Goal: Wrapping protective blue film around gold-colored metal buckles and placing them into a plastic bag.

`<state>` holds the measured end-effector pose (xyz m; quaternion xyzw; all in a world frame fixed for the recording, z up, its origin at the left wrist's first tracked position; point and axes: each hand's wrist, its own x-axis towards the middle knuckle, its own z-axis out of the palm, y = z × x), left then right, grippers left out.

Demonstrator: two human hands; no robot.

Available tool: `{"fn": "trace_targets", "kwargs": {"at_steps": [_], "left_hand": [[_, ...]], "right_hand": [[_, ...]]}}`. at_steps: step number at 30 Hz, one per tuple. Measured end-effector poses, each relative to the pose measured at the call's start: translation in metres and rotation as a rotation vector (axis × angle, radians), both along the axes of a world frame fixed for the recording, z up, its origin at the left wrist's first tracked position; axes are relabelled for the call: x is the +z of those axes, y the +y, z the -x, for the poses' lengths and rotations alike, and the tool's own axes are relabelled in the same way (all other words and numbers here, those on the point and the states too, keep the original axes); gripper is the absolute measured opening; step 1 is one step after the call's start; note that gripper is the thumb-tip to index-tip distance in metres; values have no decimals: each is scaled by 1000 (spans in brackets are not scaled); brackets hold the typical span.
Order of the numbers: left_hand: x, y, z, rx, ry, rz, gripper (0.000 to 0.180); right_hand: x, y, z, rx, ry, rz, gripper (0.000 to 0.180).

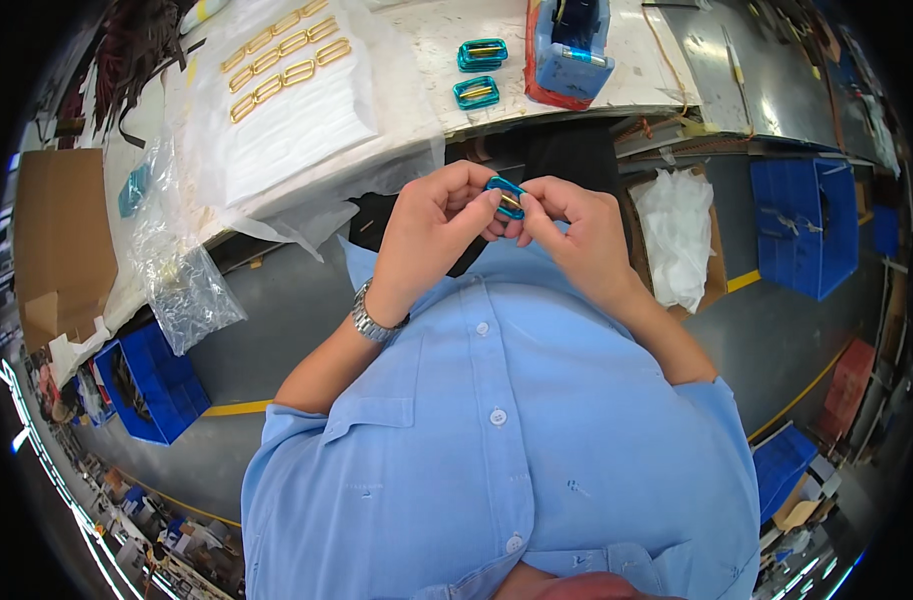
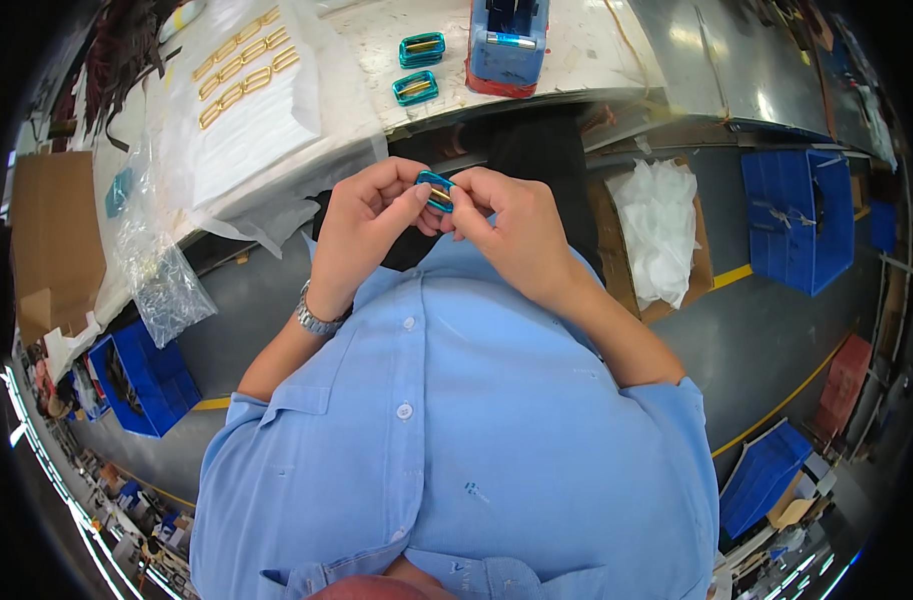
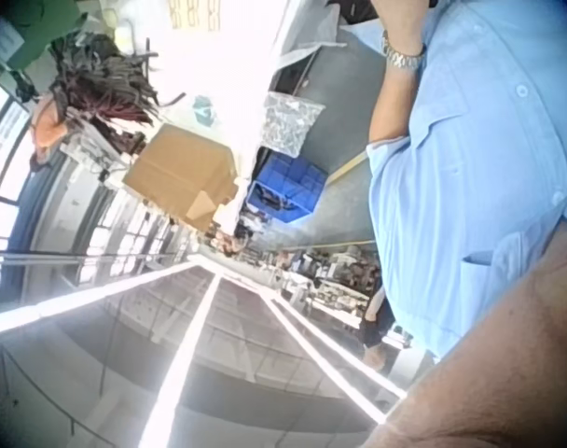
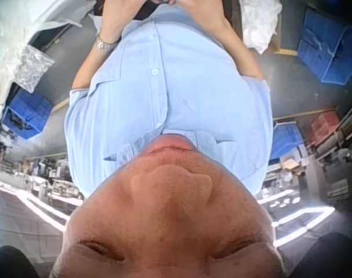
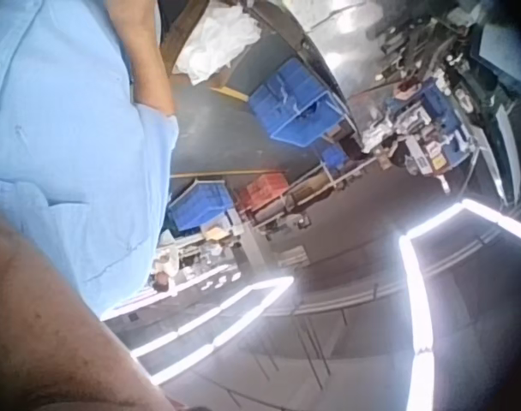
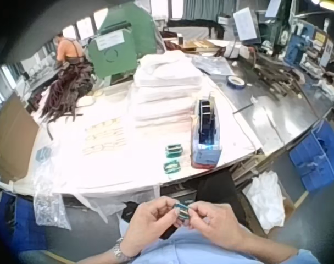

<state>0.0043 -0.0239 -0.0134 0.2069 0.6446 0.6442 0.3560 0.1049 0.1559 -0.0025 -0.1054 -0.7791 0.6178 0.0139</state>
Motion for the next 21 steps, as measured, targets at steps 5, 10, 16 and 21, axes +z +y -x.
{"fn": "trace_targets", "kwargs": {"at_steps": [5, 10, 16, 21], "left_hand": [[-3, 4, 1, 97, -260, -103, 16], [-3, 10, -1, 163, -268, -110, 16], [0, 18, -12, 293, -135, -30, 14], [-12, 19, -12, 336, 112, 55, 12]], "right_hand": [[-8, -3, -4, -49, 159, -256, 11], [-12, -5, -3, -50, 200, -381, 8], [-17, -11, -1, -74, 119, -151, 7], [-13, -10, -1, -56, 64, -86, 11]]}}
